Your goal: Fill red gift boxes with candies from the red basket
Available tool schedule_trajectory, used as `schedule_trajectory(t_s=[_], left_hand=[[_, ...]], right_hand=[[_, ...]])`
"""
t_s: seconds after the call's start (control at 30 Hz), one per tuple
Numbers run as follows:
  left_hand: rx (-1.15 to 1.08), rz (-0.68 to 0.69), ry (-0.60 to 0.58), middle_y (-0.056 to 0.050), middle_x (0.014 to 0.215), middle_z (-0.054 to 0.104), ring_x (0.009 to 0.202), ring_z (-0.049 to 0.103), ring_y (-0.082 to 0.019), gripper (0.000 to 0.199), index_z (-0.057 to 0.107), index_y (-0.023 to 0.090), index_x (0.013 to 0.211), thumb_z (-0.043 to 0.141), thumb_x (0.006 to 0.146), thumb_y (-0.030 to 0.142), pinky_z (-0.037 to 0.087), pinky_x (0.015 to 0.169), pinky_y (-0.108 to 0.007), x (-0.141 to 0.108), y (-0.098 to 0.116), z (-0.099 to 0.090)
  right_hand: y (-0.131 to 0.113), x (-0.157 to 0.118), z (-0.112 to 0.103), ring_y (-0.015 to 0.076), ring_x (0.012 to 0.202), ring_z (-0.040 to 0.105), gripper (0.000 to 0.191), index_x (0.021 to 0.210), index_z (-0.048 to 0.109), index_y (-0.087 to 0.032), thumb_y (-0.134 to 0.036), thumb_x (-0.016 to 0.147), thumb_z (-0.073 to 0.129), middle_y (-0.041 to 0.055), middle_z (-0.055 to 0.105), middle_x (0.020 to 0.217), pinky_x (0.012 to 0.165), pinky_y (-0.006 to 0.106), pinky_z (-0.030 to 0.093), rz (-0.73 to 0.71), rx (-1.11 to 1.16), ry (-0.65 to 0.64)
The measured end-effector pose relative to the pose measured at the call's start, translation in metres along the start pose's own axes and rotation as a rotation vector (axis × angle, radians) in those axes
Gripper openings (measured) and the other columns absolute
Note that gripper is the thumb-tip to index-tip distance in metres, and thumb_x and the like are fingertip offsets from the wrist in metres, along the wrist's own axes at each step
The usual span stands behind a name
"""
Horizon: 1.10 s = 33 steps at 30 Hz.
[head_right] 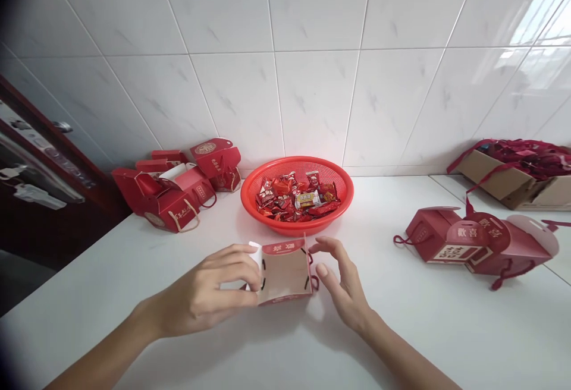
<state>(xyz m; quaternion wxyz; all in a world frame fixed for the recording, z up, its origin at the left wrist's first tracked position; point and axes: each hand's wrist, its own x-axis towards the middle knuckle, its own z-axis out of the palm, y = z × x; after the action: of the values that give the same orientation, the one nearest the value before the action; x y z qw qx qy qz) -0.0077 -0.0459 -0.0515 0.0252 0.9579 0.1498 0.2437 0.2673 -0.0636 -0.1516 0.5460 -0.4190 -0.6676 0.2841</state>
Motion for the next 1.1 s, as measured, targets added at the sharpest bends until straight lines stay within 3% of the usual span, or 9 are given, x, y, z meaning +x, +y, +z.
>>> schedule_trajectory(t_s=[0.07,0.13,0.3,0.47,0.6,0.8,0.97,1.1], left_hand=[[0.013,0.026,0.022,-0.002,0.086,0.074,0.082,0.065,-0.015,0.031,0.073,0.024,0.085,0.051,0.096,0.006,0.052,0.107,-0.041,0.003,0.002,0.01],[0.009,0.038,0.036,-0.002,0.086,0.074,0.081,0.064,-0.014,0.03,0.073,0.023,0.085,0.051,0.095,0.004,0.052,0.107,-0.04,0.005,0.003,0.013],[-0.06,-0.029,0.019,-0.004,0.087,0.074,0.083,0.066,-0.018,0.027,0.073,0.022,0.09,0.051,0.087,0.006,0.052,0.103,-0.044,0.005,0.007,0.006],[-0.208,-0.3,-0.011,-0.005,0.088,0.076,0.085,0.068,-0.021,0.022,0.075,0.021,0.095,0.053,0.098,0.022,0.057,0.085,-0.037,0.006,0.011,-0.001],[-0.187,-0.483,-0.003,-0.007,0.105,0.078,0.104,0.07,-0.023,0.021,0.075,0.022,0.109,0.057,0.1,0.029,0.06,0.089,-0.036,0.005,0.007,0.002],[-0.13,-0.636,-0.065,-0.01,0.143,0.065,0.127,0.064,-0.03,0.058,0.064,0.027,0.139,0.078,0.085,0.039,0.058,0.103,-0.044,0.001,0.004,0.005],[-0.116,-0.683,-0.084,-0.01,0.152,0.058,0.136,0.057,-0.032,0.075,0.05,0.032,0.154,0.073,0.087,0.058,0.055,0.106,-0.045,-0.001,0.006,0.006],[-0.087,-0.692,-0.111,-0.013,0.158,0.051,0.141,0.051,-0.037,0.091,0.043,0.032,0.159,0.072,0.082,0.07,0.055,0.105,-0.048,-0.002,0.008,0.009]], right_hand=[[-0.004,-0.001,-0.003,0.0303,0.12,0.065,0.056,0.141,0.051,-0.027,-0.064,0.099,0.053,0.0136,0.068,0.125,0.095,0.043,0.056,0.003,0.078,-0.022],[-0.009,-0.001,-0.003,0.0318,0.125,0.062,0.06,0.145,0.047,-0.029,-0.061,0.096,0.06,0.0142,0.064,0.134,0.099,0.046,0.055,0.015,0.098,-0.042],[-0.021,-0.001,-0.001,0.0297,0.123,0.063,0.044,0.139,0.051,-0.03,-0.047,0.099,0.06,0.0137,0.062,0.137,0.101,0.046,0.054,0.065,0.129,-0.019],[-0.022,0.0,-0.001,0.0291,0.114,0.067,0.037,0.13,0.056,-0.028,-0.049,0.098,0.058,0.0122,0.068,0.128,0.09,0.042,0.058,0.221,0.27,0.034],[-0.022,0.002,0.0,0.0256,0.097,0.07,0.037,0.126,0.056,-0.027,-0.047,0.096,0.058,0.01,0.072,0.117,0.079,0.037,0.057,0.378,0.368,0.039],[-0.024,0.007,0.001,0.0251,0.088,0.069,0.038,0.119,0.06,-0.025,-0.046,0.088,0.065,0.0095,0.073,0.109,0.072,0.037,0.056,0.506,0.517,0.031],[-0.02,0.007,0.003,0.0247,0.085,0.068,0.041,0.121,0.061,-0.026,-0.042,0.084,0.07,0.0093,0.074,0.107,0.075,0.041,0.057,0.543,0.605,0.001],[-0.015,0.003,0.007,0.0226,0.083,0.065,0.046,0.129,0.063,-0.029,-0.043,0.086,0.072,0.0072,0.072,0.105,0.075,0.039,0.055,0.544,0.638,-0.033]])
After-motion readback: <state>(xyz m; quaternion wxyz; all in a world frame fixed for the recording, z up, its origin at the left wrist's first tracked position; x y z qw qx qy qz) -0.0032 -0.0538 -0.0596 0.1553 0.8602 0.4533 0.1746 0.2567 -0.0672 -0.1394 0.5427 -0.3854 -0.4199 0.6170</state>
